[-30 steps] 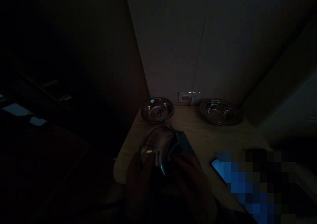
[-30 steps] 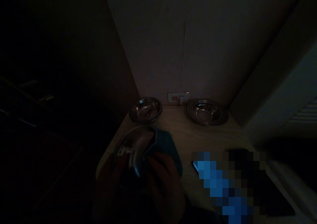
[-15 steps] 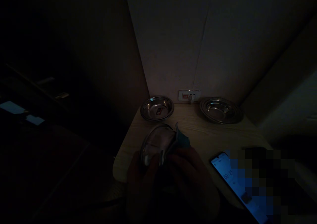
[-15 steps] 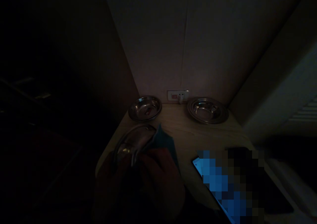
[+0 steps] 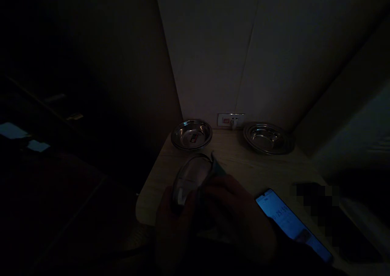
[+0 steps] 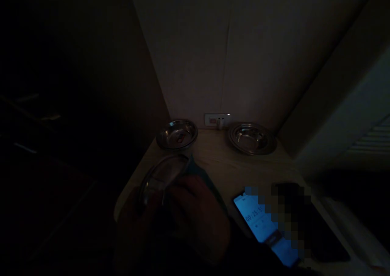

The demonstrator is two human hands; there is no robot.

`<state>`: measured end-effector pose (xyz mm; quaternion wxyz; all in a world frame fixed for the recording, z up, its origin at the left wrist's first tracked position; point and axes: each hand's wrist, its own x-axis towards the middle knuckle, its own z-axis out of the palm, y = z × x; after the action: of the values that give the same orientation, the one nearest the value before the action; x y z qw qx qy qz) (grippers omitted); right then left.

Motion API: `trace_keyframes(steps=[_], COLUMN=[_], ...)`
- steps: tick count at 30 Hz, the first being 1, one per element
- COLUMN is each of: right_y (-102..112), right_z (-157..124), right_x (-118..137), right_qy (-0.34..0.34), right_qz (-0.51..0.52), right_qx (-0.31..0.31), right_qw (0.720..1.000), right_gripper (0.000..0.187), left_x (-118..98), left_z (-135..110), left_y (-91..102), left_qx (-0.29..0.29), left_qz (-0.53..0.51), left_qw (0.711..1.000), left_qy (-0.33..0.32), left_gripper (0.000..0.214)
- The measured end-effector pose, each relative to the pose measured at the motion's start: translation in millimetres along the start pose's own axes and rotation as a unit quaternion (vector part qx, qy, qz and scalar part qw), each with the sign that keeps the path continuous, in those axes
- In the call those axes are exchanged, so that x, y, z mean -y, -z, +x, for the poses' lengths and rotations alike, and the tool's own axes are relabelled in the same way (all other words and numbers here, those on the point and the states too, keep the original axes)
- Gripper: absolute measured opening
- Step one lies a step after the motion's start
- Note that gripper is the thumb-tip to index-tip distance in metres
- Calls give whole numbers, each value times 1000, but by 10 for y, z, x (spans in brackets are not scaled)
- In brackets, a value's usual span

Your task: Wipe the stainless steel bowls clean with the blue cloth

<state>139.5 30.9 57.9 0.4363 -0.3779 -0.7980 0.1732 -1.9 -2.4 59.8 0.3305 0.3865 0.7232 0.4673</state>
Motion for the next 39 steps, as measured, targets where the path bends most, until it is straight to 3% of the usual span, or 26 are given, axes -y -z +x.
trace_keyframes(steps=[6,13,18,22,26,34,39], right_y=[15,44,58,115,149,198,213], right_z=[16,64,83,117,113,192,155], right_x=[-14,-6,-30,-54,-23,-34,-12], right_qy=[-51,-62,-42,-40,-10,-2,-1], right_qz=[42,59,51,33,35,10,14], right_qx=[18,47,62,51,74,90,87], right_qw=[998,995,996,997,997,996,996], right_gripper=[18,17,19,19,20,16,20], left_x=[-55,-41,-13,19,33,39,56], left_z=[-26,-19,-36,-64,-80,-113,-175], left_y=[-18,-25,-31,-48,-71,-119,-141], left_qx=[-8,-5,0,-21,5,-1,-29], left_qz=[-3,10,-4,6,-11,13,-7], left_qw=[1000,1000,999,999,1000,1000,1000], left_qy=[13,-2,32,30,15,-14,-2], left_gripper=[35,34,41,43,40,37,36])
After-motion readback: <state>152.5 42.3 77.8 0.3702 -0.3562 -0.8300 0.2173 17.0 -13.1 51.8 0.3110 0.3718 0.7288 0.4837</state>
